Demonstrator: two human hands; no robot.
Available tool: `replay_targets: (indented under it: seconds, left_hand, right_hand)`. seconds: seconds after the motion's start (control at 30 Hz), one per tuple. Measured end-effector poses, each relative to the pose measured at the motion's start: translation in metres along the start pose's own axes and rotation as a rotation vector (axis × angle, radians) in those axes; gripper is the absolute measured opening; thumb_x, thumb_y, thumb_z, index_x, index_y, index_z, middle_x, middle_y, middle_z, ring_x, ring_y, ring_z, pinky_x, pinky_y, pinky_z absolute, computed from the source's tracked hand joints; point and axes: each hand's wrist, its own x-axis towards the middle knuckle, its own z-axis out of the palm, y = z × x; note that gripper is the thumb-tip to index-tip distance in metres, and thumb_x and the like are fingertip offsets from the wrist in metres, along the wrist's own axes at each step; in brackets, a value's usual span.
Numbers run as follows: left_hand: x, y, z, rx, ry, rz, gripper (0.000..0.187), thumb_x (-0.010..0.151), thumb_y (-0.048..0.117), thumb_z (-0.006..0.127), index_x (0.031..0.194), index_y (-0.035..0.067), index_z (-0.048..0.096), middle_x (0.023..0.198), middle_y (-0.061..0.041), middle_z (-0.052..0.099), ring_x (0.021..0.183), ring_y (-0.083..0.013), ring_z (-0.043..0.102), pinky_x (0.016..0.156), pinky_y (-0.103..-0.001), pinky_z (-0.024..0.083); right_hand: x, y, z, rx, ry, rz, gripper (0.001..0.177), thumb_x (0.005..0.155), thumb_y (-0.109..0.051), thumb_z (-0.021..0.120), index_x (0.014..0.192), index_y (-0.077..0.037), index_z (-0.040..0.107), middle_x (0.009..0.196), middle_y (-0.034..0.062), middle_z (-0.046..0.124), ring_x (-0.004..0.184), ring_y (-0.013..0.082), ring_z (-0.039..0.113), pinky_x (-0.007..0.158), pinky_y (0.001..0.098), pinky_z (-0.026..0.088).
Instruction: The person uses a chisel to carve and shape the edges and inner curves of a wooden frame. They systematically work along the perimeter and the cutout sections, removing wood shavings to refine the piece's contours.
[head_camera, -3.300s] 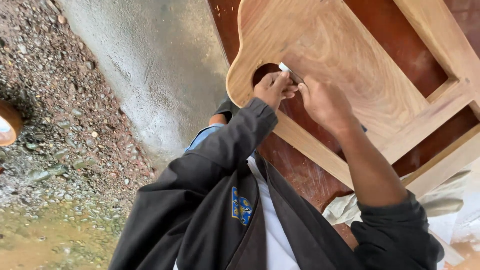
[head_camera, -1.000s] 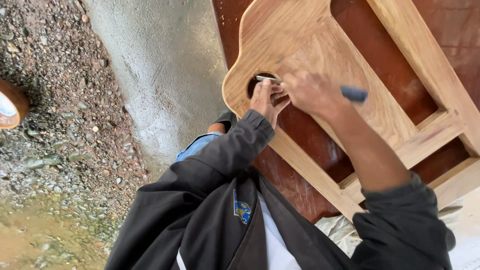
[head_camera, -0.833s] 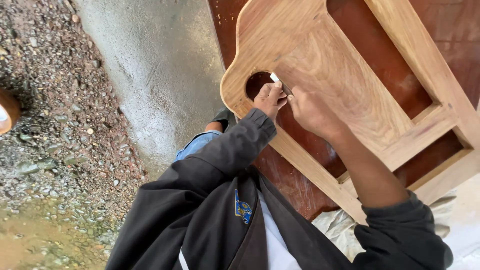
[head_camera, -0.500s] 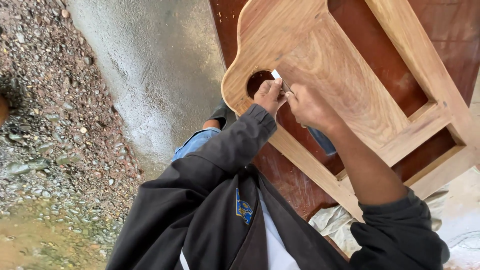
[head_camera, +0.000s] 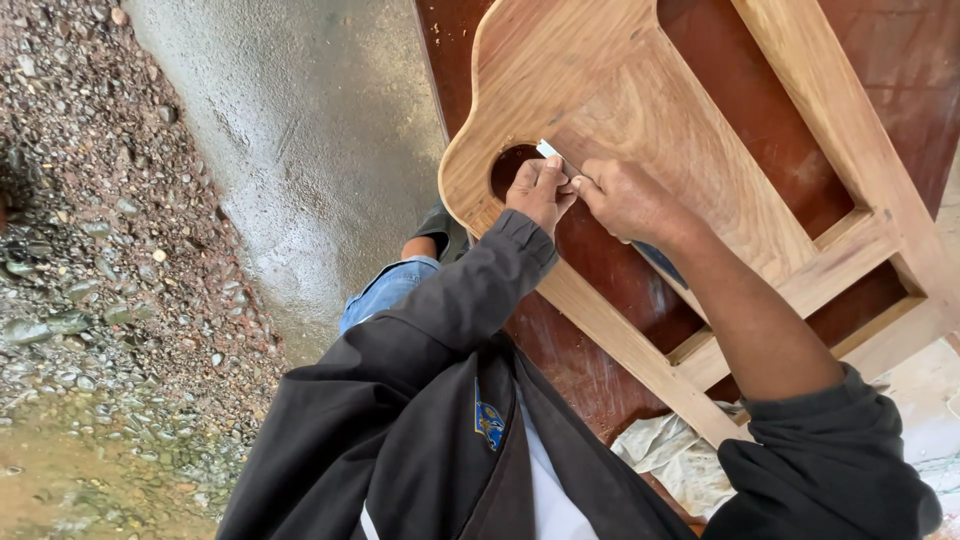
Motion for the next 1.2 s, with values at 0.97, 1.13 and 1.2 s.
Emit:
replay_targets:
  seconds: [0.97, 1.13, 1.2]
  left_hand:
    - [-0.005, 0.021, 0.01, 0.024, 0.092, -0.14, 0.026, 0.081, 0.036, 0.054, 0.09, 0.013, 0.047, 0.08, -0.009, 0.051, 0.065, -0.0217, 0.054, 0.072, -0.046, 0.047]
    - [-0.004, 0.019, 0.008, 0.016, 0.096, -0.113, 0.026, 0.081, 0.036, 0.055, 0.089, 0.012, 0.05, 0.081, -0.012, 0.051, 0.065, -0.0232, 0.055, 0.068, -0.043, 0.048]
    - [-0.006, 0.027, 0.008, 0.009, 0.109, -0.114, 0.026, 0.081, 0.035, 0.054, 0.09, 0.012, 0.048, 0.079, -0.012, 0.051, 0.062, -0.0228, 0.054, 0.066, -0.041, 0.049]
  right_hand:
    - [-0.004, -0.039, -0.034, -0.275, -0.104, -0.099, 0.024, 0.081, -0.02, 0.045, 0.081, 0.001, 0.056, 0.081, 0.0267, 0.058, 0.083, 0.0423, 0.054, 0.069, 0.0496, 0.043]
    - [-0.001, -0.043, -0.033, -0.309, -0.116, -0.067, 0.024, 0.08, -0.022, 0.045, 0.08, -0.002, 0.058, 0.081, 0.0246, 0.058, 0.083, 0.0414, 0.054, 0.071, 0.0493, 0.043]
    - [0.003, -0.043, -0.033, -0.307, -0.12, -0.069, 0.024, 0.08, -0.023, 0.045, 0.079, -0.004, 0.059, 0.079, 0.0235, 0.059, 0.083, 0.0402, 0.054, 0.072, 0.0479, 0.043]
